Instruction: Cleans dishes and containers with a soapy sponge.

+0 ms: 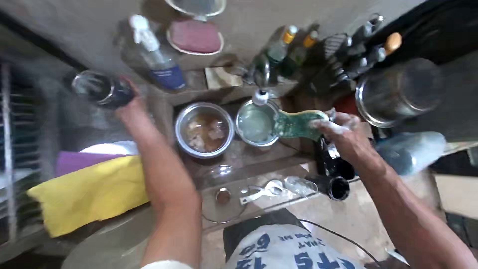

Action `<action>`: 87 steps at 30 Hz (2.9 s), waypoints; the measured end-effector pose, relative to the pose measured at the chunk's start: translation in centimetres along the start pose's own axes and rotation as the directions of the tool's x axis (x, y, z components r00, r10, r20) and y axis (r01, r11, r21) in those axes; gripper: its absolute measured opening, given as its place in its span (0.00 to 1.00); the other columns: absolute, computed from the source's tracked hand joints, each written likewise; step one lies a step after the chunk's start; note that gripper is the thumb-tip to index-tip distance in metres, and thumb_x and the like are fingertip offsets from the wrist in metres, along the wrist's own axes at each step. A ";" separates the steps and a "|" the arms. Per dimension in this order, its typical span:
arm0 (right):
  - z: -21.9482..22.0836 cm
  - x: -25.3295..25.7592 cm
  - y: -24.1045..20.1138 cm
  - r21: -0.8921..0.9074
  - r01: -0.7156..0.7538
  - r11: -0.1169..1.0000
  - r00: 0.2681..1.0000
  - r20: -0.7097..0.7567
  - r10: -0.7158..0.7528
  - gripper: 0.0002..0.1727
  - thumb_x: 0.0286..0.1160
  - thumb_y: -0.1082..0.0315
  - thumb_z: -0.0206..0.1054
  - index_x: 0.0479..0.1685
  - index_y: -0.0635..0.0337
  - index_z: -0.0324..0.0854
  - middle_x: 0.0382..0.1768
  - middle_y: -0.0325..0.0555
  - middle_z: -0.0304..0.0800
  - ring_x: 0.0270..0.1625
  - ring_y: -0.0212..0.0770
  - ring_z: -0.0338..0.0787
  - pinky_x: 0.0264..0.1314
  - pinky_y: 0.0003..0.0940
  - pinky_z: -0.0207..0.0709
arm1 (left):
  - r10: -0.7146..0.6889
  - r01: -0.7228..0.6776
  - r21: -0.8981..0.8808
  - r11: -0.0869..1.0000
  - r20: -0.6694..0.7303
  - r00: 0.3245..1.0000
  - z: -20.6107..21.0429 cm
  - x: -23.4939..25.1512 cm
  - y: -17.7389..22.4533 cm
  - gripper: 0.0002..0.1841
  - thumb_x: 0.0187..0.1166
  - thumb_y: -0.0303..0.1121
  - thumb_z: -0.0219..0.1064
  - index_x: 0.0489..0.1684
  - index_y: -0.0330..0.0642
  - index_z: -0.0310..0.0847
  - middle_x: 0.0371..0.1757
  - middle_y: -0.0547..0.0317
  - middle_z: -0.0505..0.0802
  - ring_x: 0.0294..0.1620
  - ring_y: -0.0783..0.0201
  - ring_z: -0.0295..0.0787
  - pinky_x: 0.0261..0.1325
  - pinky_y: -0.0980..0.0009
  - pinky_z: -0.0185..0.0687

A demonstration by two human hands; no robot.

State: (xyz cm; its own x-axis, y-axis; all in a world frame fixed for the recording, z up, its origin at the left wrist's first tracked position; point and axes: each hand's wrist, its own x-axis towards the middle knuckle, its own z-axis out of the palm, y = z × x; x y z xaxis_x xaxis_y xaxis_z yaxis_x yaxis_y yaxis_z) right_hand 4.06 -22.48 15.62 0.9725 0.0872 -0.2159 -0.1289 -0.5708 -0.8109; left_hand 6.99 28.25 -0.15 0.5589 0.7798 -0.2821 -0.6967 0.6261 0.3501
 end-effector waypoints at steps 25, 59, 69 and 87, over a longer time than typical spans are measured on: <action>1.5 -0.8 4.3 0.772 0.273 0.574 0.959 -0.267 -0.097 0.18 0.94 0.71 0.43 0.71 0.72 0.69 0.74 0.62 0.80 0.75 0.55 0.84 0.79 0.49 0.78 | -0.912 0.873 0.315 0.372 -0.051 0.407 0.8 -36.9 -12.6 0.34 0.86 0.61 0.50 0.86 0.51 0.62 0.80 0.40 0.78 0.79 0.38 0.76 0.73 0.39 0.78; 1.7 -8.7 7.6 0.469 0.245 0.848 0.904 0.206 -0.375 0.43 0.67 0.72 0.74 0.89 0.58 0.62 0.78 0.51 0.78 0.73 0.39 0.84 0.74 0.40 0.82 | -0.666 -0.411 0.911 0.016 0.317 0.675 -2.7 -44.3 -4.7 0.16 0.93 0.44 0.54 0.41 0.44 0.81 0.20 0.60 0.77 0.15 0.68 0.68 0.18 0.75 0.66; 0.8 -8.4 7.2 0.188 0.303 0.934 0.929 0.161 -0.333 0.38 0.69 0.62 0.80 0.79 0.67 0.71 0.67 0.49 0.87 0.69 0.31 0.86 0.78 0.29 0.76 | -0.868 -0.598 0.796 0.094 0.359 0.342 0.3 -41.1 -6.0 0.17 0.93 0.34 0.47 0.49 0.39 0.83 0.32 0.64 0.87 0.32 0.73 0.82 0.40 0.73 0.80; -12.5 -9.8 13.4 -0.006 0.331 0.944 0.802 -0.526 -0.284 0.22 0.73 0.60 0.75 0.61 0.64 0.84 0.52 0.43 0.94 0.56 0.31 0.92 0.66 0.33 0.86 | -0.965 -0.982 -0.170 -0.082 -0.231 0.121 6.2 -47.8 -12.1 0.09 0.81 0.31 0.63 0.33 0.38 0.86 0.35 0.43 0.91 0.44 0.41 0.91 0.44 0.43 0.82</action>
State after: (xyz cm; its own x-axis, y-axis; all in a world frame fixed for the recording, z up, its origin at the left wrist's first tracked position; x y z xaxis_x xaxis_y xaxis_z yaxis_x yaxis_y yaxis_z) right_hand -4.80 -41.20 13.72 0.9182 -0.1972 0.3435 0.2012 -0.5146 -0.8335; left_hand -8.53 -16.58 14.66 0.6359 -0.5106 -0.5787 -0.5684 -0.8171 0.0964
